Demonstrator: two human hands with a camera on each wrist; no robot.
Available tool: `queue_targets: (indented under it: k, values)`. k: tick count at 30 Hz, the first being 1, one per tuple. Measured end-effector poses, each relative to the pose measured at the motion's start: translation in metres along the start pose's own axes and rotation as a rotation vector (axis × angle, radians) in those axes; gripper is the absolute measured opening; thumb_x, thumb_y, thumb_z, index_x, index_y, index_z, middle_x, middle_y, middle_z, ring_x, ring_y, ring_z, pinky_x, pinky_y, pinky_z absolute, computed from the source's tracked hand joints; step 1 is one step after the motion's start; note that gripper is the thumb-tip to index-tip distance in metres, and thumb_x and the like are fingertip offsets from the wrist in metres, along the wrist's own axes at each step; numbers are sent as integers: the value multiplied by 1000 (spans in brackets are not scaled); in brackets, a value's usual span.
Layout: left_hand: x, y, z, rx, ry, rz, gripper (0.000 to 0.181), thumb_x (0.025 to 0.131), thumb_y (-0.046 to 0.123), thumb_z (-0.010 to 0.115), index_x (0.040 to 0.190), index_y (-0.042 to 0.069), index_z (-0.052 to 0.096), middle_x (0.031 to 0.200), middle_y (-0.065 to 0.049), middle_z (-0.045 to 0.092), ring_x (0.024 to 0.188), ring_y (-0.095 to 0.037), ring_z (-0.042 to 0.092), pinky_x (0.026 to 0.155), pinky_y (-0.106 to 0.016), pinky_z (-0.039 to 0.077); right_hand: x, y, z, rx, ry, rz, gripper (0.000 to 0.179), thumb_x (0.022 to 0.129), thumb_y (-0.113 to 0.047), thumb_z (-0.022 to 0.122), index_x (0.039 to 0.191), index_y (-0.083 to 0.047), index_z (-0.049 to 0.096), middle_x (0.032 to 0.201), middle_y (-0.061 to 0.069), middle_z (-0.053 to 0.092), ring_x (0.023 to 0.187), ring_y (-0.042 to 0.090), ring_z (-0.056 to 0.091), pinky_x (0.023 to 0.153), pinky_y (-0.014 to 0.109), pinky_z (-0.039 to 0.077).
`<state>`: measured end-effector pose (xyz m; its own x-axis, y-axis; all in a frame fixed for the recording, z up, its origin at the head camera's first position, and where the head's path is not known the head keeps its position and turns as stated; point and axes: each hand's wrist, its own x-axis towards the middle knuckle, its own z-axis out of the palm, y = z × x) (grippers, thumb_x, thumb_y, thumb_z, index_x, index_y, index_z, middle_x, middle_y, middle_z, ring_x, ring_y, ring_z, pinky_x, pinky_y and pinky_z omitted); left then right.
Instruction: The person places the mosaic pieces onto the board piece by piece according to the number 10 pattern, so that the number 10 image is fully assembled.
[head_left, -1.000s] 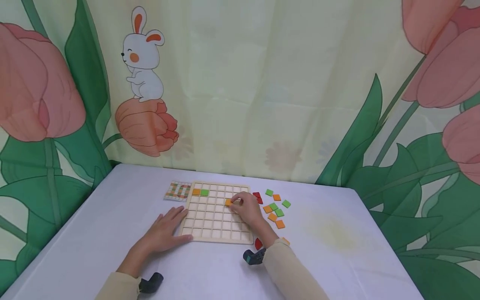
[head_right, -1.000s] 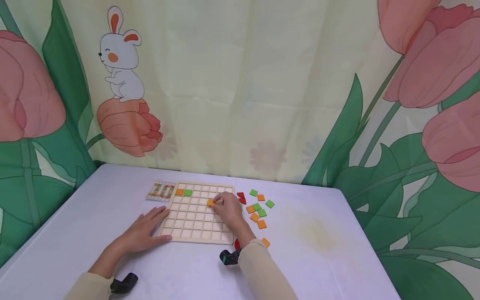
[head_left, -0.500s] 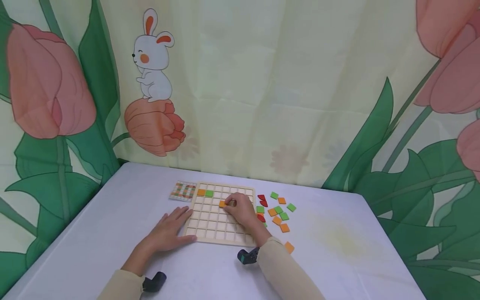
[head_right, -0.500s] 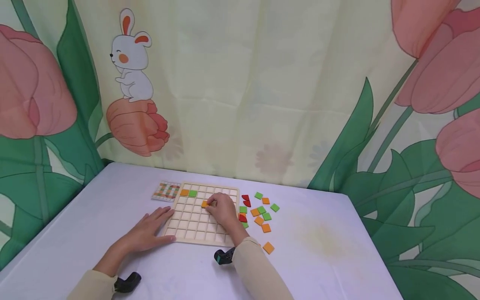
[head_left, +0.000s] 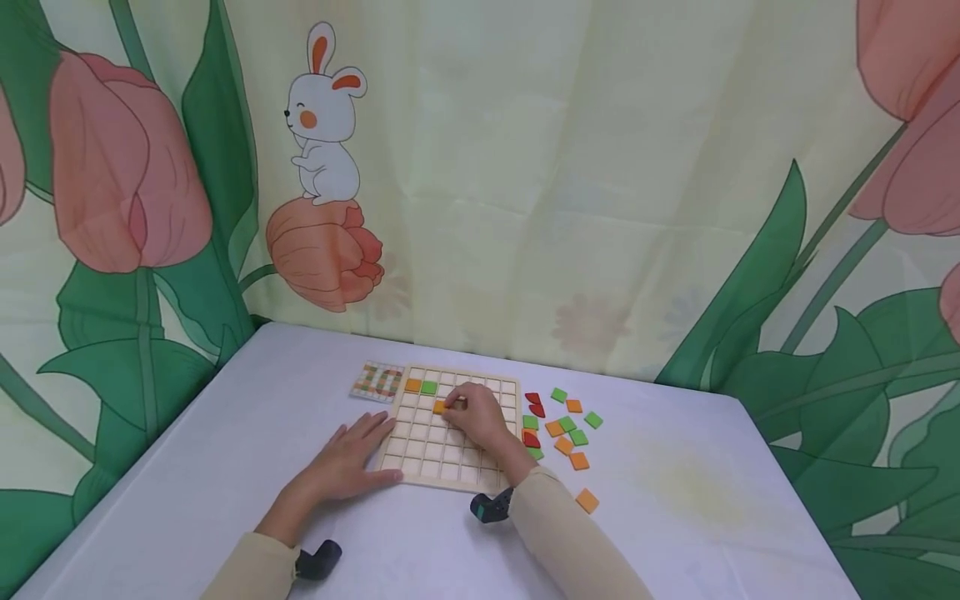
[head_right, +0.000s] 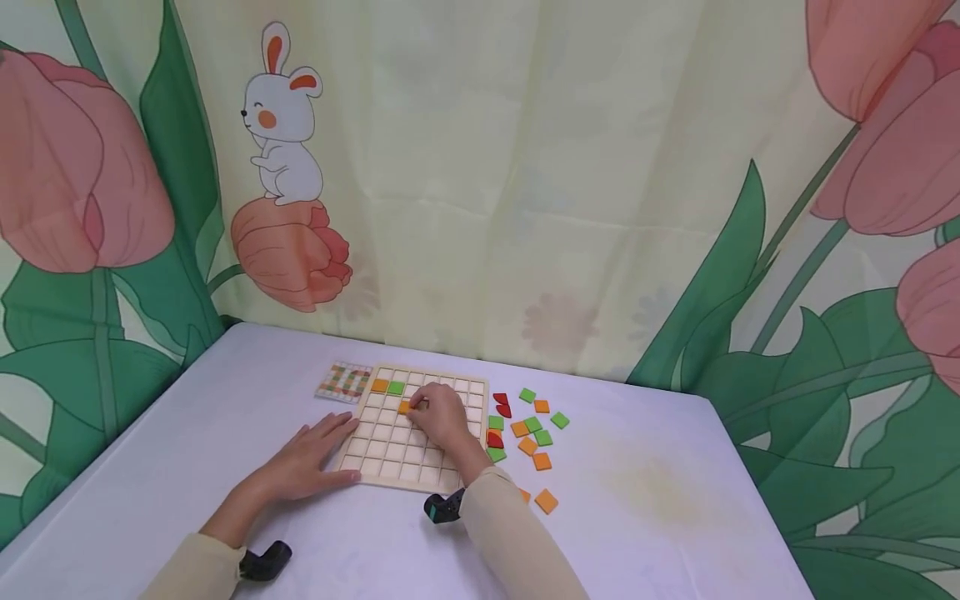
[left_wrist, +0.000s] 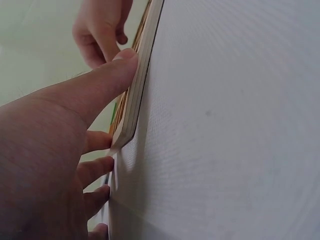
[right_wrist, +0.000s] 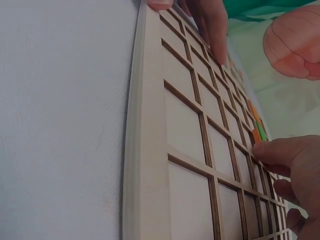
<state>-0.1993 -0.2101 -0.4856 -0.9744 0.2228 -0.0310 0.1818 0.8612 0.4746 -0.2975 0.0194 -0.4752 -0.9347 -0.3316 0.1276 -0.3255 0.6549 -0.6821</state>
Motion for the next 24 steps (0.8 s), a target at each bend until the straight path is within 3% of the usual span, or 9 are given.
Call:
queue_targets:
  k: [7,18,24]
  values:
    - [1,-1,2,9,2,-4,91,80,64,65,150,14,36,158,-11,30,148,-38,21,119,-62,15,4,1,3,12,-9,2,5,84,-15,74,89,-14,72,104,1,66,86,15,53,78,30,47]
    - [0,2,1,13,-6,-16,90,80,63,66,150,15,36,159,-10,29,148,-37,21,119,-61,14,7,-3,11,42,-7,-35,9,84,-16,76,90,-13,71,92,0,63,75,12,48,64,23,42]
    - [-1,3,1,17,3,-17,89,81,62,66,150,15,36,159,-9,30,148,-36,22,120,-60,14,12,-7,16,39,5,-56,4,85,-17,74,86,-13,72,97,-1,65,76,10,52,67,23,46]
